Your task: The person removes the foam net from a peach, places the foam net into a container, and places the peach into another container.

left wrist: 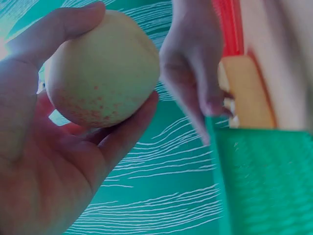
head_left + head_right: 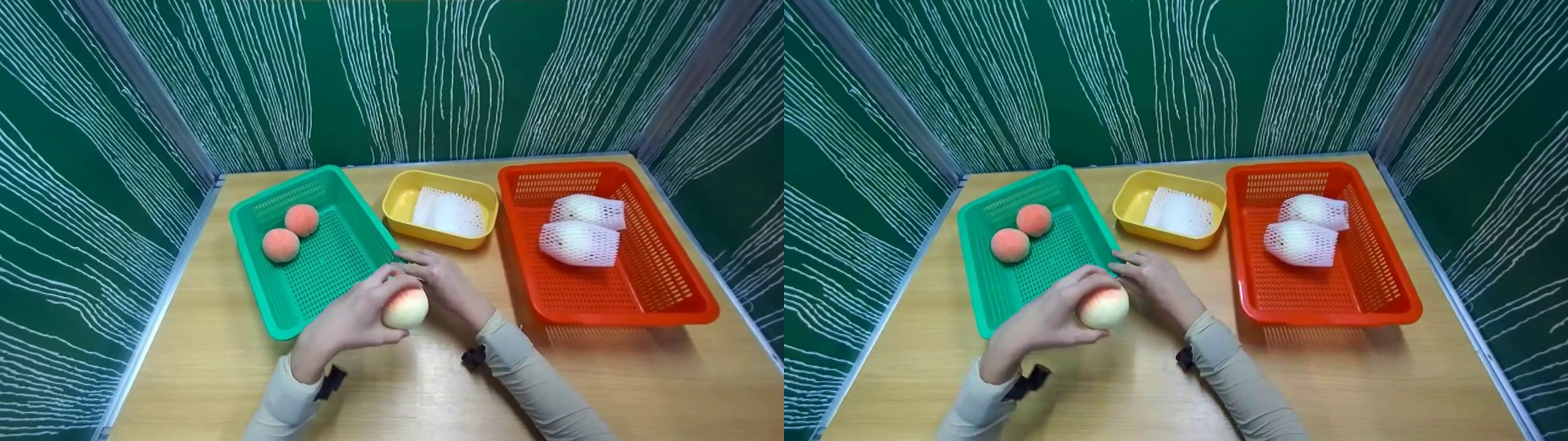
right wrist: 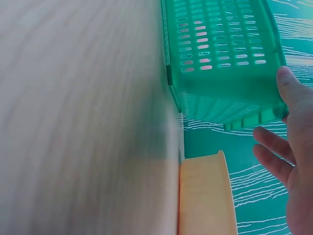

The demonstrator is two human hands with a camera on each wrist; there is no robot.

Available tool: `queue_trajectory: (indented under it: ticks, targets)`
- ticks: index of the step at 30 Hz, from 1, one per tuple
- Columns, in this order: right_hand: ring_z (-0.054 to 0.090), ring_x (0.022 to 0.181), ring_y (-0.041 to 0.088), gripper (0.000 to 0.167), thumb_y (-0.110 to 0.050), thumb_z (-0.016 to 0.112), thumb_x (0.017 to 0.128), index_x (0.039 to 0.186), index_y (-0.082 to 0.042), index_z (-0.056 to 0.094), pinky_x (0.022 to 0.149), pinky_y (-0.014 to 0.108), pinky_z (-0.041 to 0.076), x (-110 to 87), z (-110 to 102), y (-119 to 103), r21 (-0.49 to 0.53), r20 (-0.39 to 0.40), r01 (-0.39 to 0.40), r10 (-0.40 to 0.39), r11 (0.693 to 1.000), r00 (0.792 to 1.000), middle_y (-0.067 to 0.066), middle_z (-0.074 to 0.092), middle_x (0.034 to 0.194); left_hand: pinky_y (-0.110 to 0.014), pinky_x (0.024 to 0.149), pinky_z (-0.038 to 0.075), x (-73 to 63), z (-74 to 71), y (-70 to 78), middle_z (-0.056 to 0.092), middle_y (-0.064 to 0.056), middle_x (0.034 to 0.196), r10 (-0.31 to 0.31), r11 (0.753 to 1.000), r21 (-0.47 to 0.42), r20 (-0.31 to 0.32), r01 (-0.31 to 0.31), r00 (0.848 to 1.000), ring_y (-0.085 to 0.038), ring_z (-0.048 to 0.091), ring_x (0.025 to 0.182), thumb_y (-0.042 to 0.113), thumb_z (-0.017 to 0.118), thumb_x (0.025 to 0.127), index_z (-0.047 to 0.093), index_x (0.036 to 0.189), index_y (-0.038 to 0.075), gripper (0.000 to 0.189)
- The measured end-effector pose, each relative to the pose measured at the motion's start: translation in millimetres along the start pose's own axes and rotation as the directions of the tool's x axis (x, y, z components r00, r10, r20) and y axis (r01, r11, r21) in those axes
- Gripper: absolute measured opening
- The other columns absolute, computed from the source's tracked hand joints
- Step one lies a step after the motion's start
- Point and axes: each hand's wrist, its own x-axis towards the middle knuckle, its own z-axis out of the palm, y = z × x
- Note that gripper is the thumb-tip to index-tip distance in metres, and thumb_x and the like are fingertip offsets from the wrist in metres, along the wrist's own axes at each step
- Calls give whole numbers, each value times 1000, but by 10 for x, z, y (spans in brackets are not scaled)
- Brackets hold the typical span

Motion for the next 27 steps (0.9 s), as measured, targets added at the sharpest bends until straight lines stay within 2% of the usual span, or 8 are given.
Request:
queue_trajectory:
  ticks: [4,9,13,17,21,27]
  targets:
    - [58,116,22,40,-6,72,86,124,-17,68,96,38,47,-7,20,-17,41,-32,-35,36,999,999,3,58,133,-32,88,49,48,-237,0,48,1,124,-61,997,46,14,60,998,-15,52,106,19,84,73,53,132,23,67]
    - [58,115,19,35,-15,74,87,122,-17,70,96,34,46,-13,68,-28,85,-71,-40,46,996,996,0,58,133,-31,86,48,139,-545,-60,55,4,116,-119,986,118,17,116,993,-12,52,102,20,84,72,55,126,21,61]
    - [57,117,22,38,-12,75,86,123,-14,69,97,37,46,-18,92,-20,92,-94,-32,40,995,995,5,59,132,-36,85,48,249,-754,-174,57,2,116,-206,957,209,10,200,978,-16,52,103,19,85,70,55,125,20,63]
    - [54,122,20,40,-12,75,86,125,-13,67,100,37,44,-23,97,-23,101,-83,-60,68,993,994,9,59,133,-41,81,50,361,-908,-343,55,-4,115,-302,918,270,5,290,953,-22,51,102,13,85,68,52,126,17,67]
    - [55,121,21,39,-12,75,85,124,-10,68,99,38,45,-15,105,-25,101,-86,-48,57,994,995,12,59,132,-41,79,49,469,-1000,-553,53,-7,111,-384,890,285,46,356,922,-25,51,98,10,85,65,47,123,15,69]
    - [58,118,23,39,-9,79,81,119,-6,70,96,38,47,-25,113,-33,81,-115,-19,29,997,993,12,60,130,-43,80,45,624,-1065,-867,52,-6,108,-509,829,305,60,470,859,-27,50,93,9,84,64,44,121,13,70]
